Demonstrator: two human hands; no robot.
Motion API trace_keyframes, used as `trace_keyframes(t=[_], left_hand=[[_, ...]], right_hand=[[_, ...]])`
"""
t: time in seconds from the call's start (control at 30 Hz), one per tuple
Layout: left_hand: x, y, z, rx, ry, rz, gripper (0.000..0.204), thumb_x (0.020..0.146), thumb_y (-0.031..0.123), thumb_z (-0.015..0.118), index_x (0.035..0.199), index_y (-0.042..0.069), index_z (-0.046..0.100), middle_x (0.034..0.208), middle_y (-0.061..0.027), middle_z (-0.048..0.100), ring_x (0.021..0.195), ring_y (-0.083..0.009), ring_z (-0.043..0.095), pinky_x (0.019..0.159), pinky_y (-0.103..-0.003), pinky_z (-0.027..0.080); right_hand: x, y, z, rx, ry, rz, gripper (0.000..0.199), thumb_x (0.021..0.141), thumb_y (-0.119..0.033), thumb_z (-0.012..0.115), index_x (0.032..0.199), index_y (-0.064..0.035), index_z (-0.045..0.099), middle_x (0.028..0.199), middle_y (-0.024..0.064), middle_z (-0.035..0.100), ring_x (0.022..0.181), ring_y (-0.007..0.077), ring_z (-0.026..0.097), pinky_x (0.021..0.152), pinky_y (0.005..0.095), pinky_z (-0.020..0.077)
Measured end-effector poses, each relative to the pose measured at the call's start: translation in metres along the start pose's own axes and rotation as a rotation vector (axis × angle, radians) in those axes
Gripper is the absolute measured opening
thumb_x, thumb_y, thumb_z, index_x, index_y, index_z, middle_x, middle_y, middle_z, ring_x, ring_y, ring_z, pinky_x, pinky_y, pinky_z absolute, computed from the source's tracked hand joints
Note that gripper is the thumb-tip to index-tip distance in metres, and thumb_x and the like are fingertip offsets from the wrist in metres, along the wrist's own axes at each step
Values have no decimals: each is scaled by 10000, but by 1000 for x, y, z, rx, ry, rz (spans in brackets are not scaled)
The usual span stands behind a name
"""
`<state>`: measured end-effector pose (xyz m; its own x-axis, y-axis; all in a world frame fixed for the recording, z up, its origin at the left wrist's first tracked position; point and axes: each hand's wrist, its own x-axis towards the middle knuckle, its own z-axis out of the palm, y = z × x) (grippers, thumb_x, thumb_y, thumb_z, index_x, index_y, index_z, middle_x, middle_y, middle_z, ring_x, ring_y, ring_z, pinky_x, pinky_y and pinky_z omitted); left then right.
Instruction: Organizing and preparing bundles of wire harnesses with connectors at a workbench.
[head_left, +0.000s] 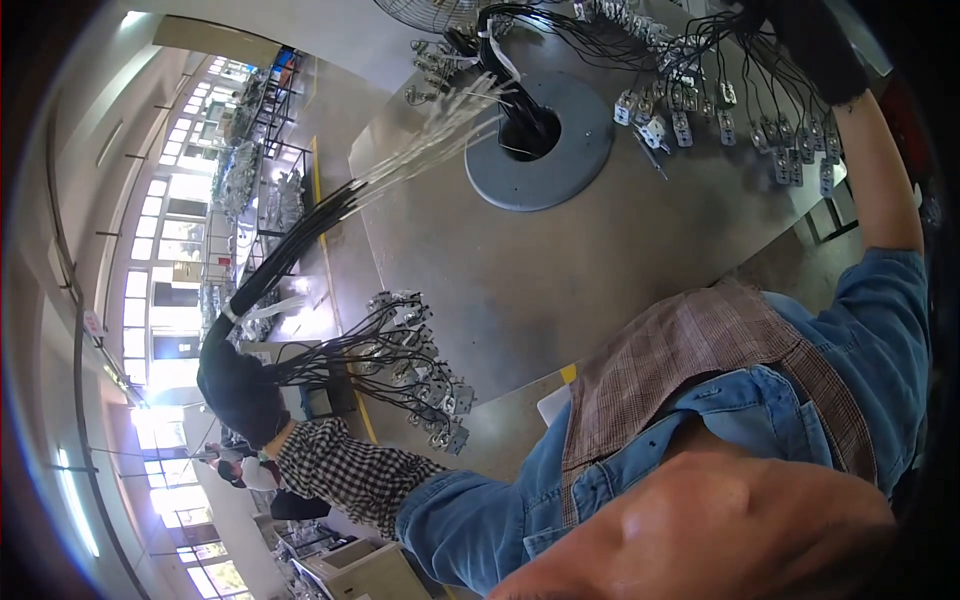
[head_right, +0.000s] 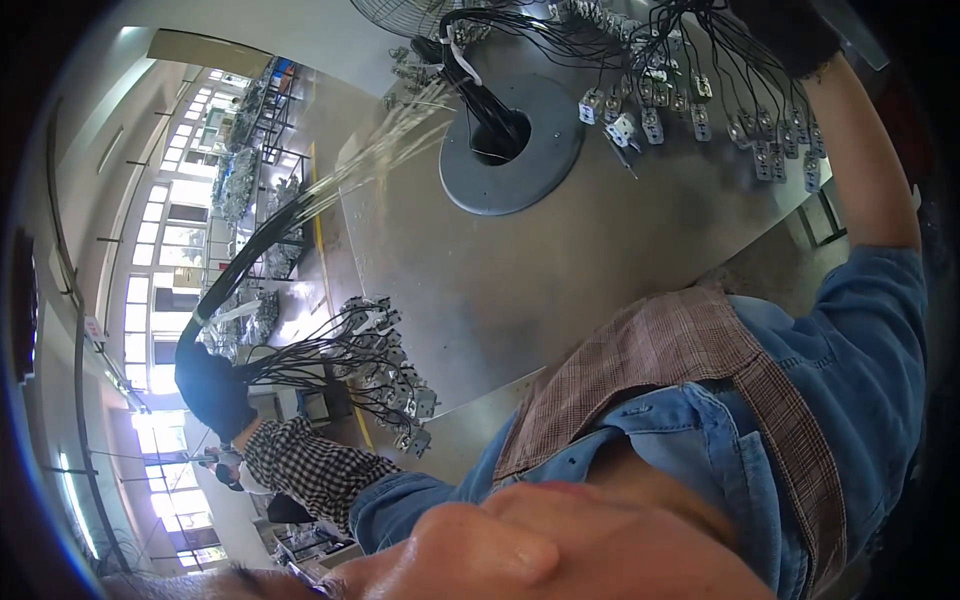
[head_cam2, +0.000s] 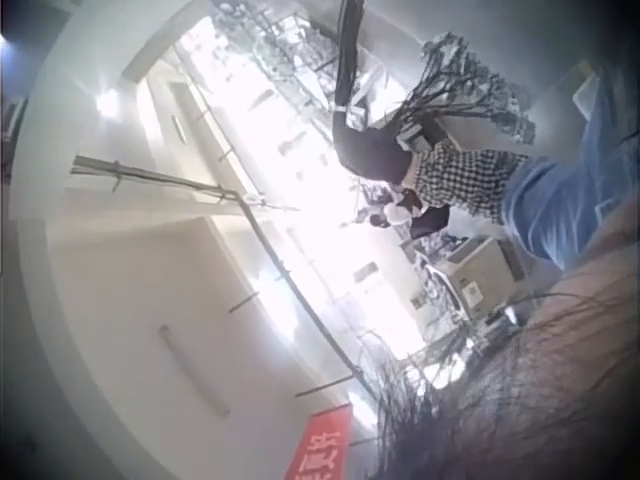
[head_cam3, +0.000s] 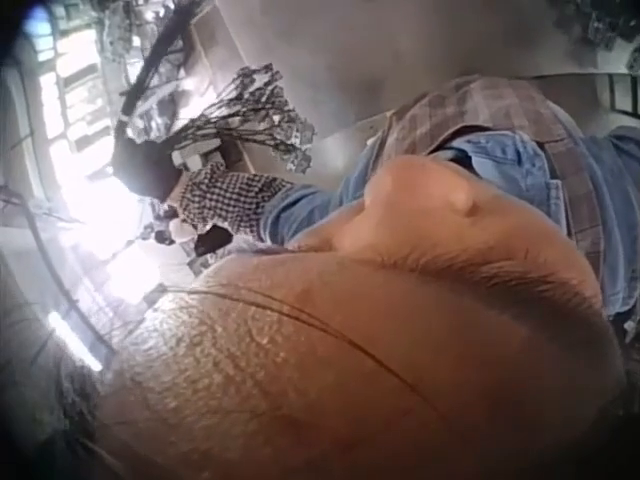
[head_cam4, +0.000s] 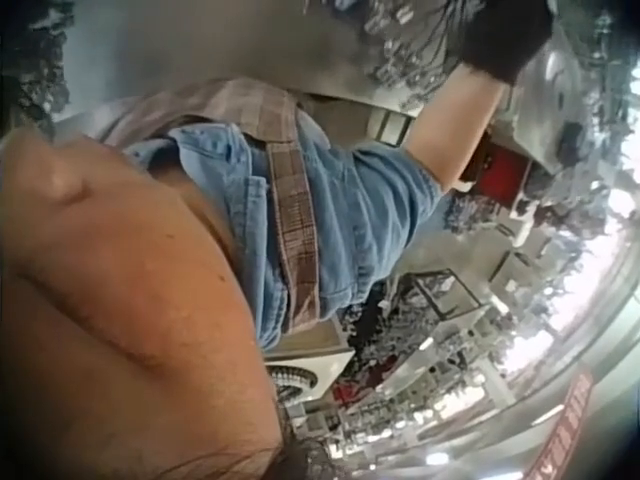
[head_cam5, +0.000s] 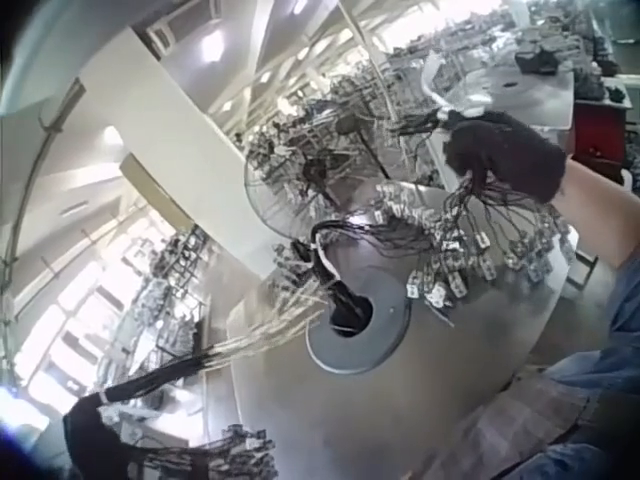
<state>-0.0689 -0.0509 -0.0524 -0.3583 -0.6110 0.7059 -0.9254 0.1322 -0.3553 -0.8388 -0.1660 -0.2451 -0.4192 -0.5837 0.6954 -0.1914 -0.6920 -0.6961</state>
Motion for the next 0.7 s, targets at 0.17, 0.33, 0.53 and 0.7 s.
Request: trace_keyframes(t=[0.17, 0.33, 0.53, 0.7], left_hand=[[31, 45, 7, -63, -87, -13, 482, 757, -152, 517, 1171, -6, 715, 889, -102, 717, 657, -197, 627, 620, -345, 509], [57, 74, -20, 115, -94, 99, 401, 796, -104, 612, 1132, 49, 767, 832, -108, 763, 616, -159, 659, 520, -295, 511], [94, 84, -17, -42, -44, 329, 418, 822, -46, 636, 1195, 94, 762, 969, -98, 787, 759, -120, 731, 619, -289, 572], [139, 86, 58, -14, 5, 411, 357, 791, 86, 805, 1129, 185, 744, 943, -54, 733, 874, -227, 714, 756, -372, 583]], right_hand=[[-41, -130, 116, -327, -229, -185, 554, 910, -363, 726, 1340, -36, 602, 1000, 93, 694, 926, 218, 690, 814, 371, 574], [-77, -109, 271, -329, -592, -771, 963, 714, -416, 880, 1501, -57, 458, 1280, 223, 651, 1137, 415, 650, 992, 475, 517], [-102, 13, 357, -95, -1264, 116, 415, 862, -343, 757, 1182, -96, 665, 1062, 158, 706, 1005, 290, 676, 886, 431, 522], [-122, 98, 387, -214, -1298, -61, 228, 914, -325, 694, 1042, -137, 680, 1002, 128, 700, 851, 301, 701, 792, 430, 534]])
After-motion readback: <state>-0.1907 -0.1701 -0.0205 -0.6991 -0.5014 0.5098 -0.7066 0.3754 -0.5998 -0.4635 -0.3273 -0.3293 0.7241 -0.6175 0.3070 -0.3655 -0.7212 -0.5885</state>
